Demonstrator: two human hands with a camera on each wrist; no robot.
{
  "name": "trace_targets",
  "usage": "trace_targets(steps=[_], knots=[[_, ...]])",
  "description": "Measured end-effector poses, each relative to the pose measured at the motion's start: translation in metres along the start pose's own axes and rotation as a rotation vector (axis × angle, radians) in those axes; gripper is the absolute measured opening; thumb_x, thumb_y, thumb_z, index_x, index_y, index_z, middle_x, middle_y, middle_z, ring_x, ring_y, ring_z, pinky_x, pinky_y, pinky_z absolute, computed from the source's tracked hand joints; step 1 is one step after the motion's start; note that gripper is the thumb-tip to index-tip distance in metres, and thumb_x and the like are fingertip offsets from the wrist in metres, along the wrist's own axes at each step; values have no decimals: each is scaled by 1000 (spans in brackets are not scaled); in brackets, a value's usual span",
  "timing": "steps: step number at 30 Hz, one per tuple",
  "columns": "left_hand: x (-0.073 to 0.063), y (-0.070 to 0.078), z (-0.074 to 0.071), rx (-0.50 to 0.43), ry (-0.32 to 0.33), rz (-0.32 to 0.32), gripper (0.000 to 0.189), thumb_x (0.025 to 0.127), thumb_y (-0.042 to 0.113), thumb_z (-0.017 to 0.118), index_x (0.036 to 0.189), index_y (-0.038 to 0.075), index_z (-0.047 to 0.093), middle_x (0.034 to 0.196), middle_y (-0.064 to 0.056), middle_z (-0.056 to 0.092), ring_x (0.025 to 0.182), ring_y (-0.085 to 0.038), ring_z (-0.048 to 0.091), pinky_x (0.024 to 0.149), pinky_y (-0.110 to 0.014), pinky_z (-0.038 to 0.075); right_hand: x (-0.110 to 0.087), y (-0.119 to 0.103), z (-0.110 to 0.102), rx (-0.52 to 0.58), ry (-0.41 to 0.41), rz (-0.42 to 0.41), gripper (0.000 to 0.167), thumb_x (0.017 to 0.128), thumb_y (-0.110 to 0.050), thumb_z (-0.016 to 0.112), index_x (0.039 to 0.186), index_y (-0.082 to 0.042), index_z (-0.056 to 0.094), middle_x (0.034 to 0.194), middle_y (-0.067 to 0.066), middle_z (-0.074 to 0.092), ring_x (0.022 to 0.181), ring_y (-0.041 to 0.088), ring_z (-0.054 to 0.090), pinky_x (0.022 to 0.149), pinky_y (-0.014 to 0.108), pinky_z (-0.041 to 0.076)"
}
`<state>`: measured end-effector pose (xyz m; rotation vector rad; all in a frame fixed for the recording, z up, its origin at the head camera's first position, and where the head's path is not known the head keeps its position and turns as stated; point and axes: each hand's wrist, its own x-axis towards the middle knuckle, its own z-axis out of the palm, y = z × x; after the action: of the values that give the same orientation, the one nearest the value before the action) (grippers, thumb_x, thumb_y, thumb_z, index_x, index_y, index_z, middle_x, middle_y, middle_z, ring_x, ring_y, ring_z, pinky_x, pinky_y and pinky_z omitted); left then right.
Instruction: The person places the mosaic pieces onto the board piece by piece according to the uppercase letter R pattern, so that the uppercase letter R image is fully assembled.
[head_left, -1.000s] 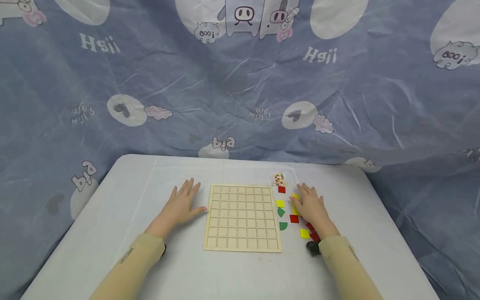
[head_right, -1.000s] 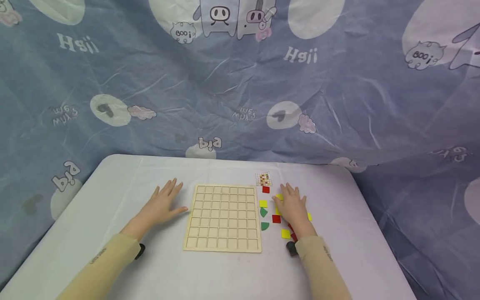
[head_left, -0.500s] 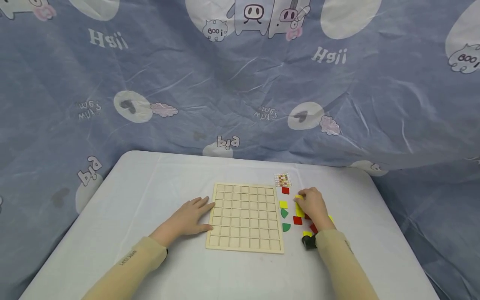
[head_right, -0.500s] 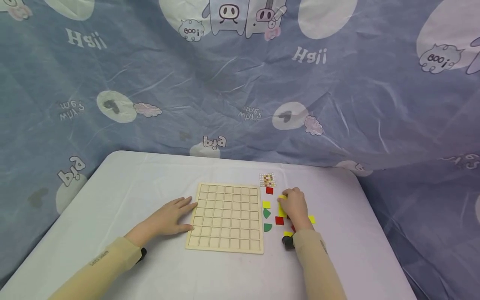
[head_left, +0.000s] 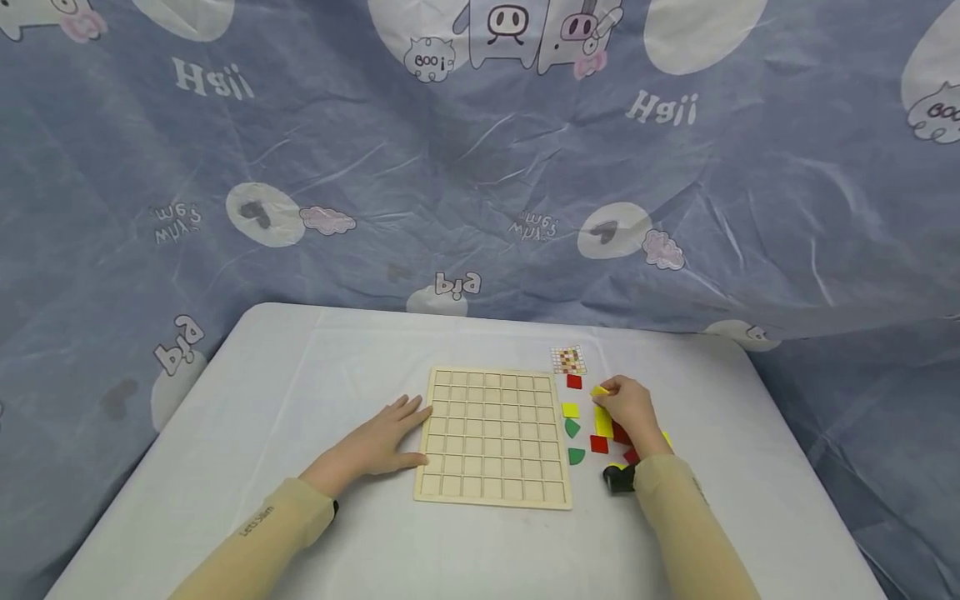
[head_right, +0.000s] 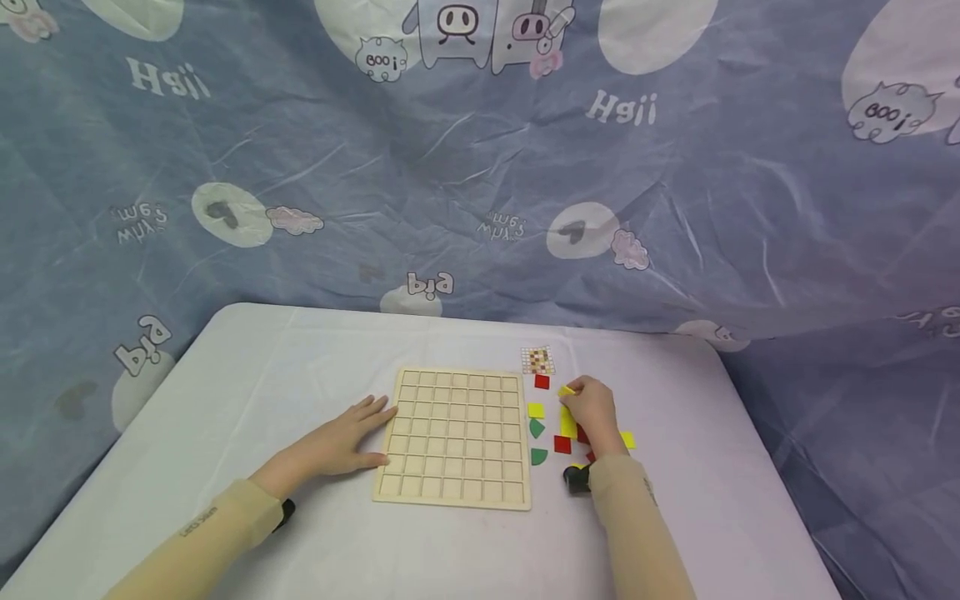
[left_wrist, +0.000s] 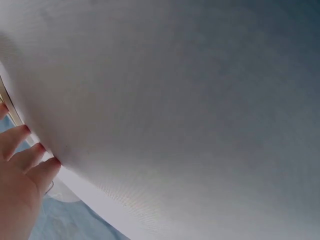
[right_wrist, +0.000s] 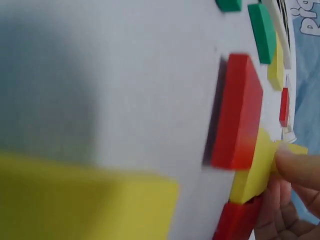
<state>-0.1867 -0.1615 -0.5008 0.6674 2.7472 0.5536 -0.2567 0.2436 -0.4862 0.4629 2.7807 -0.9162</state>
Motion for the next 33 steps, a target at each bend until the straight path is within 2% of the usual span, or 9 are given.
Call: trace_targets(steps=[4, 8, 13, 16, 18, 22, 26, 33], knots=[[0, 0, 1, -7, 2, -7, 82, 89, 51, 67, 154, 13, 35, 163, -16, 24, 151, -40, 18, 119, -57, 27, -5, -10, 3, 36, 48, -75, 29, 93, -17, 68, 115, 1, 62, 106, 20, 61, 86, 28, 55, 73, 30, 49], [0, 0, 1, -8, -1, -12, 82, 89, 51, 67, 154, 14, 34, 163, -15, 22, 151, -40, 16, 119, -57, 27, -16, -36, 11, 86, 71, -231, 25, 91, -16, 70, 110, -2, 64, 102, 17, 65, 88, 27, 61, 72, 33, 52], [0, 1, 1, -23, -28, -27, 85, 89, 50, 67, 156, 14, 29, 164, -15, 18, 152, -38, 13, 120, -55, 25, -34, -78, 35, 150, -39, -377, 20, 88, -17, 74, 104, -7, 69, 98, 11, 68, 86, 23, 64, 73, 34, 54], [0, 2, 2, -28, -50, -31, 86, 91, 50, 65, 157, 13, 26, 165, -16, 15, 153, -36, 11, 122, -52, 21, -40, -98, 52, 165, -109, -407, 17, 88, -18, 75, 101, -9, 70, 94, 7, 69, 80, 18, 63, 71, 31, 53], [0, 3, 3, -33, -56, -26, 86, 91, 50, 64, 157, 11, 26, 164, -17, 14, 153, -36, 10, 123, -52, 20, -43, -108, 62, 148, -127, -429, 14, 88, -18, 75, 99, -10, 71, 91, 5, 69, 77, 15, 62, 70, 29, 52], [0, 5, 4, -33, -56, -23, 85, 91, 50, 64, 157, 10, 26, 164, -18, 14, 153, -36, 10, 124, -51, 18, -42, -120, 78, 104, -125, -489, 10, 89, -14, 74, 97, -8, 73, 86, 5, 70, 73, 14, 60, 68, 28, 52], [1, 5, 5, -35, -53, -19, 85, 92, 50, 64, 157, 11, 25, 164, -17, 14, 153, -36, 10, 124, -51, 18, -39, -123, 89, 34, -117, -522, 7, 89, -12, 72, 96, -9, 74, 83, 3, 69, 71, 14, 58, 68, 29, 51], [1, 4, 6, -31, -52, -39, 86, 91, 52, 64, 157, 13, 24, 165, -15, 14, 153, -35, 9, 123, -51, 19, -39, -128, 97, -41, -83, -556, 9, 90, -10, 71, 98, -8, 76, 92, 7, 69, 81, 19, 62, 72, 33, 54]])
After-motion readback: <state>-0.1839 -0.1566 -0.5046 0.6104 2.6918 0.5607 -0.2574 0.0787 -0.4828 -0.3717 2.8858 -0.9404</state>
